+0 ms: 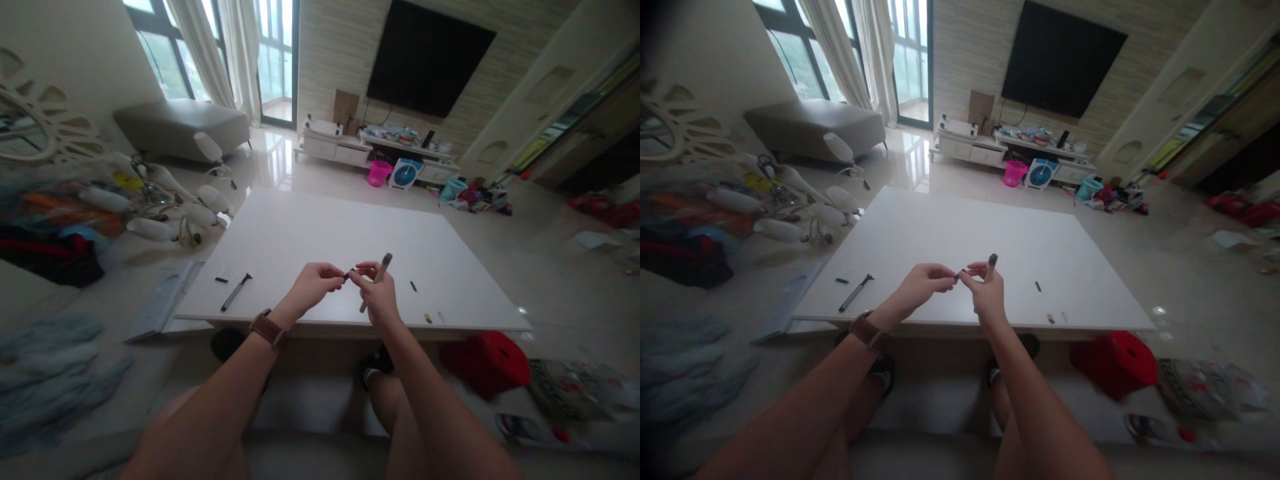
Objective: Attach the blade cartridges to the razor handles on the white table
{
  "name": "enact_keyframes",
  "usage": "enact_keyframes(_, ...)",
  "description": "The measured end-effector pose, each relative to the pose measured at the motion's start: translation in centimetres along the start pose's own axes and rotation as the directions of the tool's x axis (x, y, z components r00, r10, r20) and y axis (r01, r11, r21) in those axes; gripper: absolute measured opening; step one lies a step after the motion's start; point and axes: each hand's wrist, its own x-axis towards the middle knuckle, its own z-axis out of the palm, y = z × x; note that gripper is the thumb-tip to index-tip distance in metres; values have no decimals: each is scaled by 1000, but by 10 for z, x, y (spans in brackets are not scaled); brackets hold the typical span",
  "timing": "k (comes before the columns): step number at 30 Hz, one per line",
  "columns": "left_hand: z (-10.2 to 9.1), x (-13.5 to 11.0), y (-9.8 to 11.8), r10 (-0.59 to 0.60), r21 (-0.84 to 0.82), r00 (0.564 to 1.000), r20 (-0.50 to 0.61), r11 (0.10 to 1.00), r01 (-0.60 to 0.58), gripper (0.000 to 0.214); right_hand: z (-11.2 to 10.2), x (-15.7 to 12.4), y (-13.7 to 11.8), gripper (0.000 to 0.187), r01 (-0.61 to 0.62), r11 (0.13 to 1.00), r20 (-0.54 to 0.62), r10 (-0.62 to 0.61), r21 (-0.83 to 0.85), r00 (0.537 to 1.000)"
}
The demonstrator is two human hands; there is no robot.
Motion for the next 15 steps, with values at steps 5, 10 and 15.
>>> enact_keyframes(5, 16, -7, -2, -26, -114, 999, 21, 993, 28, 24, -8, -7, -8, 39, -47, 996, 0, 47, 70, 999)
enact_keyframes(10, 21, -6, 0, -28, -103, 1000, -1, 994, 28, 26, -12, -6, -12, 33, -46, 998, 29, 45, 39, 999)
enact_keyframes(15, 16, 3, 2, -28, -136, 990, -136, 991, 10, 26, -11, -4, -12, 31, -78, 995, 112, 84, -56, 990)
